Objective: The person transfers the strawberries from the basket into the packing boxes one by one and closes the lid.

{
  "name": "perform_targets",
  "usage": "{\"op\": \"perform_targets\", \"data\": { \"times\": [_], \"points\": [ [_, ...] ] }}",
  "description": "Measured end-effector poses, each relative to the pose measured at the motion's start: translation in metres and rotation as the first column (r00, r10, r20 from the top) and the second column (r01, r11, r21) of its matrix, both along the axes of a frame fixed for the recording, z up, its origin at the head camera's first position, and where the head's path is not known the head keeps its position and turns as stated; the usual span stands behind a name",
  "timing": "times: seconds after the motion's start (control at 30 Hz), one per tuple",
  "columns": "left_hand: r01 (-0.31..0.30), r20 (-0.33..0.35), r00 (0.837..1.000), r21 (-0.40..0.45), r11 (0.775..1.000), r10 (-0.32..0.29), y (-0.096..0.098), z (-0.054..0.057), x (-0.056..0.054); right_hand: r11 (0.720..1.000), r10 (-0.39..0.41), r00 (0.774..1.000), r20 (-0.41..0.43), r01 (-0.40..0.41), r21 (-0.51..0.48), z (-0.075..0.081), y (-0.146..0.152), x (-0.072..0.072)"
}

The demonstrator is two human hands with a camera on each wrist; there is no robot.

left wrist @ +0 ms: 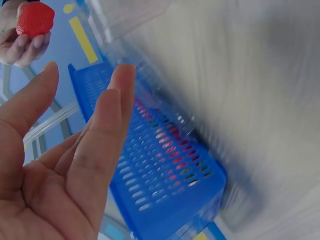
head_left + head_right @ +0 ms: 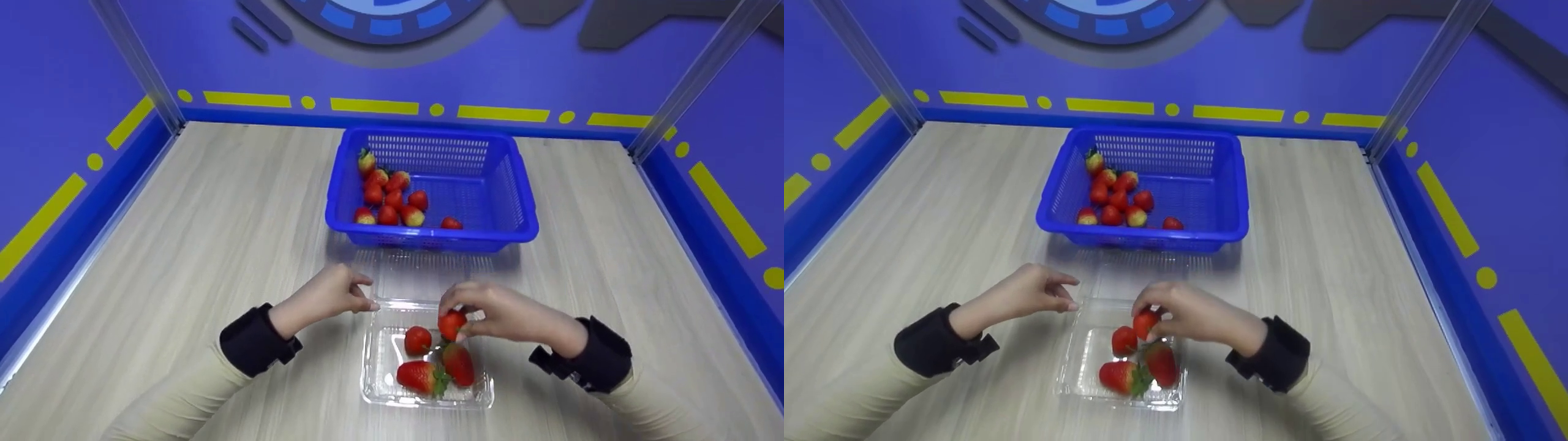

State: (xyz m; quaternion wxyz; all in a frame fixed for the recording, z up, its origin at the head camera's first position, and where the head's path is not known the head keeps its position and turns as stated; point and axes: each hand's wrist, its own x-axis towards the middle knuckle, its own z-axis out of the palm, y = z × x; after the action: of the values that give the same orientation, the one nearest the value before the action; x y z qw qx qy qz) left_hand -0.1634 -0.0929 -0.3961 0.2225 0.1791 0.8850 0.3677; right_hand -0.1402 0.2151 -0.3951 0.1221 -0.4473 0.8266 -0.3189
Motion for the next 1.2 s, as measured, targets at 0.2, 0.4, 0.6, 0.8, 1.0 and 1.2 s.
{"op": "perform_targets", "data": {
  "times": [0.2,0.4,0.6,0.8,1.0,1.2],
  "points": [
    [-0.044,0.071,0.996,-0.044,0.998,0.047,0.000,-0.012,0.010,0.999,0.040,0.996,-0.085,-0.038,0.025,-0.019,-0.008,0.018],
    [-0.078,0.081,0.993,-0.048,0.996,0.081,0.001,-0.016,0.016,0.997,0.050,0.986,-0.160,-0.038,0.074,-0.032,-0.014,0.024],
    [-0.054,0.107,0.993,-0.036,0.998,0.058,0.001,-0.020,0.017,0.994,0.058,0.977,-0.206,-0.038,0.099,-0.040,-0.013,0.027],
    [-0.005,0.126,0.992,-0.030,1.000,0.009,0.000,-0.022,0.015,0.990,0.032,0.976,-0.214,-0.003,0.138,-0.045,-0.014,0.029],
    [-0.001,0.206,0.979,0.016,1.000,-0.002,0.000,-0.026,0.013,0.984,0.014,0.976,-0.215,0.024,0.176,-0.048,-0.017,0.030],
    [-0.014,0.196,0.981,0.045,0.999,0.005,0.000,-0.027,0.014,0.979,0.015,0.977,-0.211,0.028,0.200,-0.045,-0.018,0.028]
  ]
}}
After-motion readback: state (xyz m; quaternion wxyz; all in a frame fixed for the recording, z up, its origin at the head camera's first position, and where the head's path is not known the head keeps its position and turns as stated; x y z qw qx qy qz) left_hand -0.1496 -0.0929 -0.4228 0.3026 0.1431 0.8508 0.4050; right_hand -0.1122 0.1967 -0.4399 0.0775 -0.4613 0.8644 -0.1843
